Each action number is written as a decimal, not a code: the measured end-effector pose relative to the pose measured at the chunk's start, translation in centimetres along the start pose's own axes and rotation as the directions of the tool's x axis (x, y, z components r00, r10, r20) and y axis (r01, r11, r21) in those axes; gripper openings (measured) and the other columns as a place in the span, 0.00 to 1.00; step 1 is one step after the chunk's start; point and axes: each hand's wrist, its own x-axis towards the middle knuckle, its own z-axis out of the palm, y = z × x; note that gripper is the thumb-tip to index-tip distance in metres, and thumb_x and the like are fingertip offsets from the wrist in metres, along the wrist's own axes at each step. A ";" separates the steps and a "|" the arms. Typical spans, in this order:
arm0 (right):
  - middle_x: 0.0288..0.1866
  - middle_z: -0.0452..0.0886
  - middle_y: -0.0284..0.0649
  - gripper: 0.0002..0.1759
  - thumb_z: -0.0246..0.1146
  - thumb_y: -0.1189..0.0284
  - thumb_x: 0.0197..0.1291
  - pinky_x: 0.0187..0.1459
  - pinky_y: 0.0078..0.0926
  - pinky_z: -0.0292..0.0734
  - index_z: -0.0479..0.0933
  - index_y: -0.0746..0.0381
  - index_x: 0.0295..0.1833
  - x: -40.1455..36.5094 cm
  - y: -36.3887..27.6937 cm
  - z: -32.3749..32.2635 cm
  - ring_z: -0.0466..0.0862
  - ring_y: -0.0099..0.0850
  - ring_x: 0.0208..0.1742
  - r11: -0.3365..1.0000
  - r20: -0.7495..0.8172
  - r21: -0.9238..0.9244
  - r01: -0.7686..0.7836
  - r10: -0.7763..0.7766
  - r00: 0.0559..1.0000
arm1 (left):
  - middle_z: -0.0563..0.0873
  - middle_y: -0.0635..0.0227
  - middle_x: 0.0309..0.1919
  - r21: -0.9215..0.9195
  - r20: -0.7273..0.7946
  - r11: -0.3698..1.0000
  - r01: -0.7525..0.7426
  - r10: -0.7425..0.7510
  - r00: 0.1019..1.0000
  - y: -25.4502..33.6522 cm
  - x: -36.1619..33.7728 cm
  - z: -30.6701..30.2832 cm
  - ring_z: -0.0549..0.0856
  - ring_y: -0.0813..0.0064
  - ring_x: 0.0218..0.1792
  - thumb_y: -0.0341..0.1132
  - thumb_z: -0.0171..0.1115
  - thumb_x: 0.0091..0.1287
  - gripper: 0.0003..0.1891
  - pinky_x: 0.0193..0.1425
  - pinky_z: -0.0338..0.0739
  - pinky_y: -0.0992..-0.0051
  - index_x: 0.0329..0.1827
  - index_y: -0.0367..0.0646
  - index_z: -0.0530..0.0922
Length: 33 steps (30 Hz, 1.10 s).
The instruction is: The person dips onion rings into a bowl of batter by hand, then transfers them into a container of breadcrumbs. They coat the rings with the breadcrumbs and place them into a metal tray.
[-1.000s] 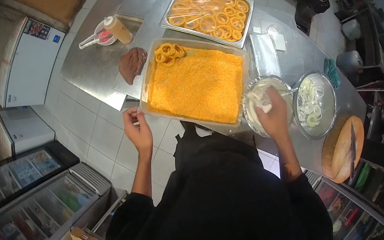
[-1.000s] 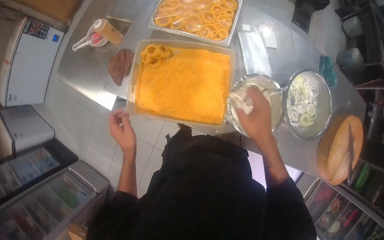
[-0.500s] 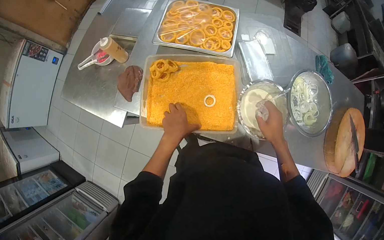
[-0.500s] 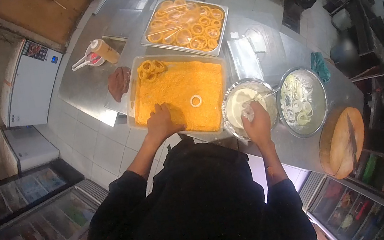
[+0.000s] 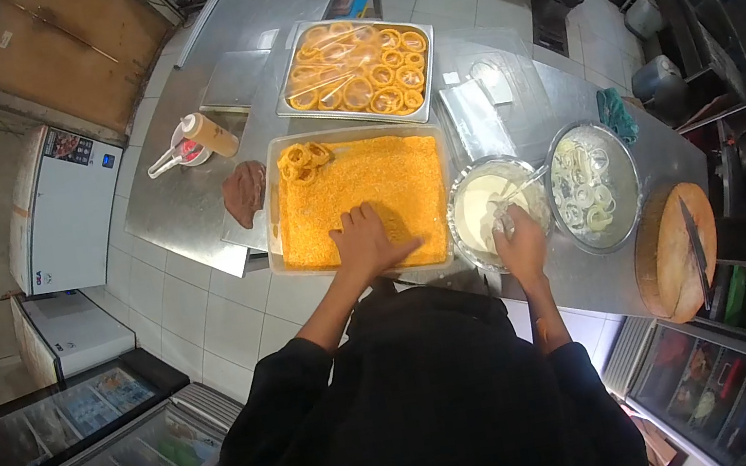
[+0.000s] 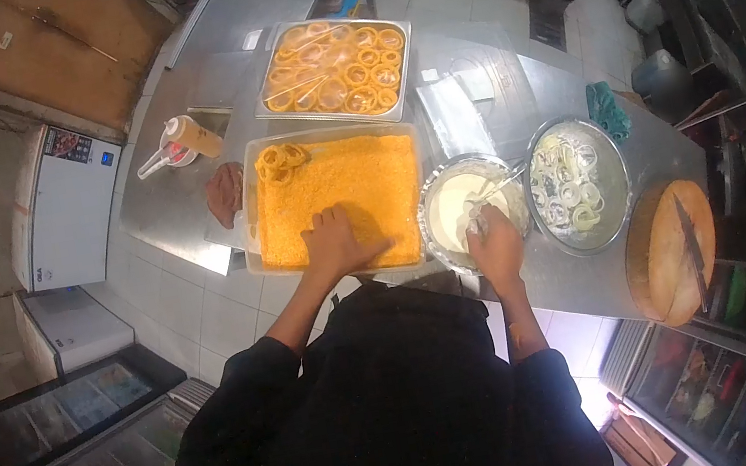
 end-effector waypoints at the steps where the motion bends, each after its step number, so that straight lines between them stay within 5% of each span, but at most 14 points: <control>1: 0.52 0.88 0.56 0.23 0.73 0.71 0.56 0.57 0.51 0.82 0.83 0.64 0.58 0.0 -0.2 0.0 0.87 0.58 0.55 1.000 -0.002 -0.016 -0.005 0.005 1.000 | 0.81 0.42 0.62 0.004 -0.002 1.000 -0.003 0.003 1.000 0.2 -0.6 0.3 0.88 0.43 0.51 0.58 0.83 0.55 0.50 0.53 0.85 0.52 0.68 0.27 0.71; 4: 0.52 0.89 0.56 0.24 0.74 0.70 0.55 0.56 0.51 0.83 0.83 0.64 0.58 0.1 -0.6 -0.1 0.88 0.58 0.54 0.999 0.004 -0.039 -0.023 0.023 1.000 | 0.79 0.44 0.65 0.066 0.018 0.997 -0.050 0.049 0.999 -0.2 -0.8 1.8 0.88 0.43 0.53 0.58 0.85 0.52 0.52 0.52 0.86 0.49 0.69 0.28 0.71; 7: 0.51 0.89 0.56 0.24 0.74 0.70 0.55 0.55 0.51 0.83 0.83 0.64 0.58 0.0 -0.4 0.0 0.88 0.58 0.53 0.999 0.021 -0.040 -0.028 0.029 0.999 | 0.84 0.41 0.56 -0.125 0.135 0.992 0.005 0.012 0.991 -2.1 0.7 4.8 0.88 0.39 0.52 0.55 0.86 0.51 0.48 0.55 0.85 0.51 0.66 0.29 0.74; 9: 0.51 0.89 0.55 0.24 0.74 0.70 0.55 0.54 0.51 0.83 0.83 0.64 0.58 0.2 -0.3 0.0 0.88 0.58 0.52 0.999 0.020 -0.030 -0.021 0.022 1.000 | 0.88 0.41 0.49 -0.262 0.083 0.965 -0.032 0.055 0.995 -3.2 1.6 5.8 0.89 0.38 0.48 0.43 0.83 0.54 0.42 0.53 0.86 0.50 0.66 0.25 0.74; 13: 0.50 0.89 0.55 0.24 0.74 0.70 0.56 0.55 0.51 0.83 0.83 0.64 0.58 0.1 -0.2 0.0 0.88 0.57 0.53 1.000 0.036 -0.009 -0.025 0.025 0.999 | 0.90 0.41 0.44 -0.454 -0.064 0.887 -0.085 0.063 0.996 -3.3 2.7 4.1 0.91 0.43 0.48 0.37 0.78 0.57 0.29 0.54 0.86 0.52 0.59 0.29 0.81; 15: 0.51 0.89 0.55 0.24 0.74 0.69 0.56 0.55 0.51 0.82 0.83 0.64 0.58 0.1 -0.3 0.0 0.88 0.57 0.53 0.999 0.033 -0.008 -0.037 0.038 0.999 | 0.91 0.42 0.46 -0.515 -0.266 0.826 -0.228 0.098 0.959 -2.4 3.3 2.6 0.93 0.50 0.47 0.33 0.74 0.61 0.21 0.51 0.86 0.55 0.56 0.33 0.84; 19: 0.54 0.88 0.55 0.25 0.74 0.69 0.57 0.58 0.51 0.81 0.83 0.64 0.60 0.1 -0.2 -0.1 0.87 0.56 0.56 0.998 0.046 -0.026 -0.063 0.064 0.997 | 0.91 0.43 0.46 -0.622 -0.152 0.769 -0.147 0.066 0.986 -0.6 4.0 0.2 0.93 0.50 0.43 0.29 0.70 0.66 0.17 0.48 0.87 0.58 0.57 0.34 0.83; 21: 0.55 0.88 0.54 0.26 0.74 0.68 0.57 0.59 0.51 0.81 0.83 0.65 0.61 -0.1 -0.1 0.0 0.87 0.55 0.57 0.998 0.046 -0.024 -0.064 0.065 0.997 | 0.92 0.47 0.47 -0.856 -0.245 0.471 -0.213 -0.006 0.970 -0.2 4.4 1.4 0.93 0.51 0.36 0.25 0.66 0.69 0.15 0.45 0.87 0.60 0.58 0.34 0.81; 25: 0.56 0.88 0.53 0.26 0.73 0.68 0.57 0.59 0.50 0.81 0.83 0.65 0.61 0.0 0.1 0.3 0.87 0.55 0.57 0.997 0.055 -0.031 -0.073 0.074 0.996 | 0.92 0.52 0.46 -0.851 -0.236 0.488 -0.192 -0.028 0.971 -0.1 4.7 1.6 0.94 0.53 0.37 0.24 0.65 0.70 0.15 0.43 0.87 0.62 0.59 0.34 0.80; 27: 0.56 0.88 0.53 0.25 0.73 0.68 0.57 0.58 0.50 0.82 0.83 0.65 0.61 0.1 0.0 0.1 0.87 0.55 0.57 0.997 0.046 -0.029 -0.068 0.069 0.997 | 0.89 0.52 0.57 -0.692 -0.241 0.695 -0.196 0.034 0.970 -0.6 5.0 1.9 0.91 0.52 0.56 0.31 0.69 0.72 0.18 0.56 0.86 0.56 0.62 0.35 0.79; 28: 0.55 0.88 0.53 0.24 0.73 0.68 0.57 0.58 0.50 0.82 0.83 0.65 0.59 0.1 -0.2 -0.1 0.87 0.56 0.56 0.997 0.054 -0.042 -0.066 0.069 0.996 | 0.89 0.52 0.57 -0.692 -0.241 0.694 -0.196 0.034 0.970 -0.7 4.9 2.3 0.91 0.52 0.56 0.31 0.69 0.72 0.18 0.56 0.86 0.56 0.62 0.35 0.79; 30: 0.54 0.88 0.53 0.23 0.74 0.68 0.57 0.57 0.51 0.81 0.83 0.64 0.57 0.1 -0.4 -0.1 0.87 0.56 0.56 0.996 0.062 -0.053 -0.064 0.068 0.996 | 0.74 0.47 0.77 -0.342 -0.273 0.885 -0.315 0.227 0.935 -0.8 4.5 2.9 0.70 0.46 0.80 0.50 0.66 0.76 0.33 0.77 0.69 0.40 0.75 0.36 0.71; 31: 0.53 0.88 0.53 0.22 0.74 0.68 0.57 0.56 0.52 0.81 0.83 0.64 0.56 0.1 -0.4 0.0 0.87 0.56 0.55 0.998 0.045 -0.034 -0.062 0.063 0.997 | 0.74 0.47 0.77 -0.342 -0.273 0.886 -0.314 0.226 0.935 -0.7 4.1 3.3 0.70 0.46 0.80 0.50 0.66 0.76 0.33 0.77 0.69 0.40 0.75 0.36 0.71; 33: 0.52 0.87 0.54 0.20 0.74 0.68 0.56 0.55 0.53 0.81 0.83 0.64 0.54 0.2 -0.5 -0.1 0.86 0.57 0.55 0.998 0.028 -0.016 -0.057 0.058 0.998 | 0.52 0.48 0.88 -0.239 0.027 0.948 -0.209 0.221 0.975 -0.1 3.3 4.5 0.46 0.41 0.88 0.67 0.55 0.77 0.50 0.84 0.43 0.31 0.88 0.37 0.54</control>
